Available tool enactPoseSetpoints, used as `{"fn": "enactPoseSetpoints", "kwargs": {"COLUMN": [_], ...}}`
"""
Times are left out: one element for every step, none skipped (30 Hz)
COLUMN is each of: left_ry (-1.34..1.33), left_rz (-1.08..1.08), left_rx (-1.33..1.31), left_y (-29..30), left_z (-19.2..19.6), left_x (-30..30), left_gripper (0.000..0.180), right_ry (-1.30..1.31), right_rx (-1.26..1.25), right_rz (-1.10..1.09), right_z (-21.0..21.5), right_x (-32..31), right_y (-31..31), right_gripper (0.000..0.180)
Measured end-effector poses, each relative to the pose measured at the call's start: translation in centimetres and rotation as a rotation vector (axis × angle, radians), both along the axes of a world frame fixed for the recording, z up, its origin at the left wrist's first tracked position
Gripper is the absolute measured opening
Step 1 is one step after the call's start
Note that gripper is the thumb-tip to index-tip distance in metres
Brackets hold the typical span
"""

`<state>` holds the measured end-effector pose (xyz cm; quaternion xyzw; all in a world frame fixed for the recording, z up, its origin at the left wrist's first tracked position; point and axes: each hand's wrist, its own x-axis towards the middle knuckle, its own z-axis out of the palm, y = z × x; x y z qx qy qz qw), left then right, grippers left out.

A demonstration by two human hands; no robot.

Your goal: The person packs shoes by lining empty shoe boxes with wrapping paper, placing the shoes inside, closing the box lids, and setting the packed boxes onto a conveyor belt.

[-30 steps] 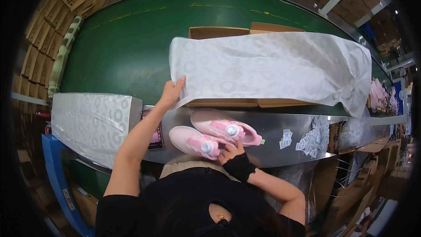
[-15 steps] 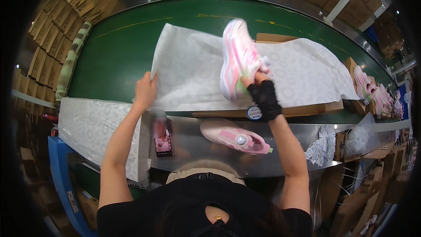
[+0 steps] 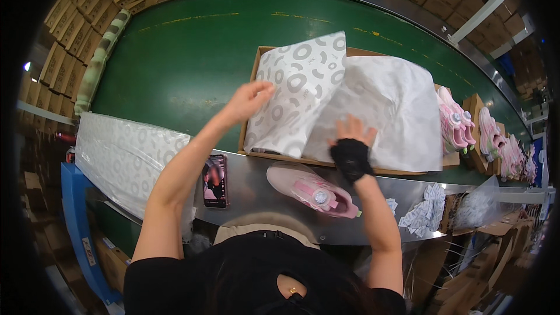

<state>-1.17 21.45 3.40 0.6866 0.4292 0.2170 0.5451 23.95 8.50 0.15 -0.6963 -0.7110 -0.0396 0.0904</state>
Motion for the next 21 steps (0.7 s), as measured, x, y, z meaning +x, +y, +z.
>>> {"fn": "enactPoseSetpoints", "kwargs": {"left_ry": [-0.004, 0.129, 0.257, 0.166, 0.175, 0.183, 0.293, 0.474, 0.656, 0.658, 0.854, 1.039, 1.039, 0.977, 0.913, 0.793, 0.785, 0.465, 0.155, 0.104, 0.052], "left_rz": [0.006, -0.155, -0.324, -0.208, -0.211, -0.213, -0.218, -0.235, -0.255, -0.249, -0.264, -0.288, -0.289, -0.237, -0.189, -0.117, -0.128, -0.147, -0.157, -0.278, -0.398], "left_rx": [-0.005, 0.411, 0.825, 0.677, 0.669, 0.66, 0.764, 0.788, 0.81, 0.809, 0.818, 0.826, 0.827, 0.843, 0.859, 0.935, 0.938, 0.735, 0.519, 0.559, 0.594], "left_y": [-1.1, -2.6, -3.9, -5.0, -5.8, -6.6, -7.0, -6.6, -5.7, -4.6, -3.6, -3.1, -3.3, -3.5, -3.7, -4.2, -5.2, -6.6, -8.2, -10.1, -12.1], "left_z": [-0.7, -1.3, -2.0, -3.3, -3.6, -3.8, -4.5, -6.4, -8.0, -8.4, -8.6, -8.7, -8.3, -7.9, -7.5, -7.7, -7.1, -6.3, -5.2, -4.2, -2.8], "left_x": [0.5, 1.3, 2.5, 4.6, 5.8, 6.9, 7.8, 7.8, 7.9, 7.3, 6.4, 6.1, 6.1, 6.0, 6.1, 5.9, 5.7, 5.2, 4.5, 3.6, 2.9], "left_gripper": [0.038, 0.041, 0.044, 0.047, 0.05, 0.053, 0.062, 0.068, 0.073, 0.073, 0.074, 0.075, 0.075, 0.074, 0.073, 0.073, 0.073, 0.073, 0.074, 0.073, 0.072], "right_ry": [-0.004, 0.023, 0.045, 0.037, 0.139, 0.238, 0.241, 0.309, 0.378, 0.393, 0.407, 0.398, 0.395, 0.397, 0.295, 0.193, 0.193, 0.303, 0.415, 0.452, 0.493], "right_rx": [-0.046, -0.082, -0.12, -0.127, -0.106, -0.085, 0.046, 0.118, 0.192, 0.317, 0.364, 0.283, 0.203, 0.205, 0.004, -0.196, -0.197, -0.182, -0.166, -0.199, -0.215], "right_rz": [-0.075, -0.138, -0.21, -0.218, -0.211, -0.205, -0.122, -0.052, 0.017, 0.052, 0.145, 0.2, 0.255, 0.254, 0.166, 0.076, 0.062, 0.118, 0.18, 0.205, 0.248], "right_z": [0.3, 0.4, 0.4, 0.0, -0.8, -1.2, -0.8, 0.0, 1.4, 2.8, 2.7, 2.9, 2.9, 2.6, 2.0, 1.3, 0.2, -1.1, -1.7, -0.6, 0.7], "right_x": [2.3, 3.5, 4.5, 5.5, 6.2, 6.6, 6.1, 5.5, 4.9, 3.5, 3.2, 2.9, 2.4, 1.9, 1.4, 1.1, 1.5, 2.2, 2.6, 2.3, 2.0], "right_y": [-0.9, -1.8, -3.0, -4.2, -5.3, -6.3, -7.3, -8.0, -8.5, -9.4, -10.7, -12.1, -13.4, -14.7, -15.8, -16.5, -16.6, -16.6, -16.6, -15.9, -15.3], "right_gripper": [0.045, 0.046, 0.047, 0.047, 0.047, 0.047, 0.042, 0.039, 0.036, 0.032, 0.032, 0.03, 0.028, 0.028, 0.028, 0.028, 0.028, 0.027, 0.027, 0.025, 0.025]}}
